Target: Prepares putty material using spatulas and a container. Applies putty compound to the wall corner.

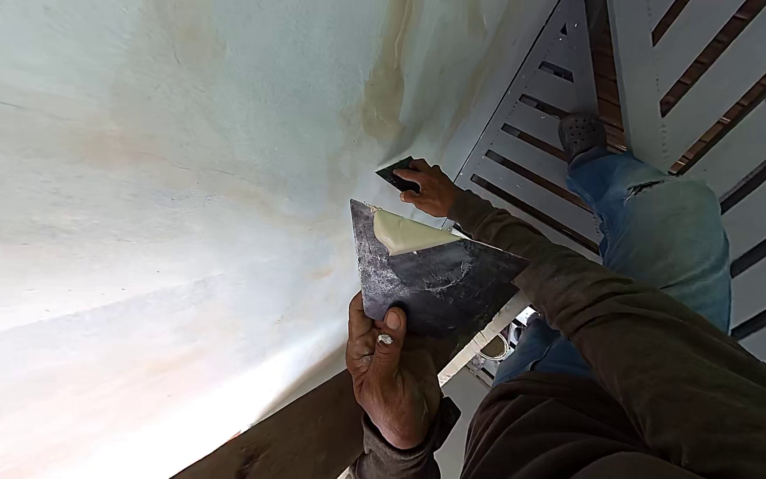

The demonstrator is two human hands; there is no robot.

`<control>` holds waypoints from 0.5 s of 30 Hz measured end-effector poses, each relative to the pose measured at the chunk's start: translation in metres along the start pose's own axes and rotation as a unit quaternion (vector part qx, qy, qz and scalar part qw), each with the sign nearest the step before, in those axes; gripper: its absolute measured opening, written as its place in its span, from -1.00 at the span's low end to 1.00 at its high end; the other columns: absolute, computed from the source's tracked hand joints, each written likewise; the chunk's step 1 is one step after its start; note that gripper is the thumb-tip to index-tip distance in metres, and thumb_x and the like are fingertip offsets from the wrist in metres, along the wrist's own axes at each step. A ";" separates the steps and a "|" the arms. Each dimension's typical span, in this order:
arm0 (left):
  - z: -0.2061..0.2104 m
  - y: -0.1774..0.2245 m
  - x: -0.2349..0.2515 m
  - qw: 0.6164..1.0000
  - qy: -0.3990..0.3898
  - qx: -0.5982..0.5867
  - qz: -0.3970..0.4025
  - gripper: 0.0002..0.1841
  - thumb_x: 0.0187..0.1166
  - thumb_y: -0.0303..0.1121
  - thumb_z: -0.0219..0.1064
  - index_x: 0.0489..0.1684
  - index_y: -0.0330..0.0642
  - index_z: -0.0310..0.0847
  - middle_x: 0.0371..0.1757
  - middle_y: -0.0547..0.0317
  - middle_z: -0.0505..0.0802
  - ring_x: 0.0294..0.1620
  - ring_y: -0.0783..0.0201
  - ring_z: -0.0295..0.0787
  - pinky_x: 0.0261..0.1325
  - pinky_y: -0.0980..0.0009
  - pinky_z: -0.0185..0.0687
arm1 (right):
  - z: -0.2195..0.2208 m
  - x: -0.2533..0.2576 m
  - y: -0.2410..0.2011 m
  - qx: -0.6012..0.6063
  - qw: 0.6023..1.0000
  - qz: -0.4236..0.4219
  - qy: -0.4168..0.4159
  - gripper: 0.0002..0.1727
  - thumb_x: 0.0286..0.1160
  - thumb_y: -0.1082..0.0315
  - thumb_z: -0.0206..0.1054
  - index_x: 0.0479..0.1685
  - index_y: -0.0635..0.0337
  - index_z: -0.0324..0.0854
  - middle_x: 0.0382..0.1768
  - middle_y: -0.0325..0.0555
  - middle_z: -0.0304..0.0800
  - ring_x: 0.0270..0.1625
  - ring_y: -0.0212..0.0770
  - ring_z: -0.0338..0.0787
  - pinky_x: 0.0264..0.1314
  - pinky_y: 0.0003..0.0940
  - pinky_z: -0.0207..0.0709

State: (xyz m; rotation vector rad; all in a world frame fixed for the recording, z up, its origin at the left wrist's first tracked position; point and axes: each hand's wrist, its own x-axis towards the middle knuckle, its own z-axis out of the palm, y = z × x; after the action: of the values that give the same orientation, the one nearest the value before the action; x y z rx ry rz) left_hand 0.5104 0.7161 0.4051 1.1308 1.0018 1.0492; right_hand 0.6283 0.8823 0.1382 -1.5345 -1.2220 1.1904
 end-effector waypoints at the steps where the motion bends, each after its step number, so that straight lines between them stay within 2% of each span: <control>1: 0.000 0.000 0.000 1.000 0.001 0.000 0.003 -0.68 0.72 -0.47 0.12 0.37 -0.35 0.40 0.06 -0.05 0.82 0.09 0.18 0.85 0.21 0.15 0.81 | 0.002 -0.005 0.004 0.024 1.000 0.009 0.010 -0.33 0.58 -0.03 0.29 0.74 -0.21 0.41 0.70 0.12 0.32 0.45 0.29 0.55 0.37 0.28 0.48; 4: 0.001 -0.002 0.002 1.000 -0.002 -0.012 0.008 -0.67 0.71 -0.47 0.13 0.38 -0.38 0.40 0.07 -0.07 0.82 0.09 0.17 0.86 0.20 0.14 0.82 | -0.014 -0.009 0.006 0.100 0.987 0.003 0.125 -0.28 0.59 -0.03 0.29 0.79 -0.16 0.34 0.72 0.17 0.29 0.49 0.29 0.54 0.42 0.27 0.48; 8: 0.001 -0.003 0.003 1.000 -0.004 -0.016 0.010 -0.68 0.71 -0.48 0.13 0.37 -0.38 0.40 0.07 -0.06 0.82 0.08 0.17 0.86 0.20 0.15 0.82 | -0.057 0.007 -0.006 0.061 0.964 -0.060 0.252 -0.17 0.50 0.03 0.37 0.85 -0.10 0.23 0.83 0.17 0.04 0.57 0.28 0.44 0.49 0.16 0.46; 10: 0.001 -0.002 0.002 1.000 -0.003 -0.018 0.009 -0.67 0.70 -0.49 0.14 0.37 -0.38 0.40 0.07 -0.06 0.82 0.09 0.16 0.86 0.20 0.15 0.82 | -0.077 0.023 -0.009 0.021 0.955 -0.095 0.280 -0.15 0.50 0.07 0.39 0.87 -0.09 0.19 0.87 0.18 -0.06 0.67 0.30 0.34 0.58 0.13 0.40; 13: 0.000 -0.003 0.002 1.000 -0.006 -0.017 0.009 -0.67 0.72 -0.48 0.15 0.39 -0.38 0.41 0.08 -0.06 0.83 0.09 0.18 0.87 0.18 0.16 0.83 | -0.096 0.046 -0.007 -0.028 0.940 -0.150 0.306 -0.19 0.55 0.09 0.34 0.86 -0.09 0.20 0.88 0.19 -0.09 0.83 0.28 0.11 0.78 0.07 0.19; 15: 0.001 -0.002 0.001 1.000 -0.004 -0.019 0.001 -0.66 0.71 -0.46 0.18 0.39 -0.37 0.42 0.08 -0.05 0.83 0.08 0.18 0.87 0.17 0.16 0.84 | -0.103 0.055 -0.008 -0.041 0.934 -0.173 0.311 -0.21 0.57 0.12 0.32 0.86 -0.08 0.21 0.88 0.21 -0.10 0.87 0.25 0.03 0.83 0.04 0.11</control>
State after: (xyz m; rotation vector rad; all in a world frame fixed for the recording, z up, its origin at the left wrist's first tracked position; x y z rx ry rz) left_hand 0.5117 0.7171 0.4033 1.1043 0.9705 1.0604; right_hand 0.7320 0.9334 0.1587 -1.5104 -1.0481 0.3750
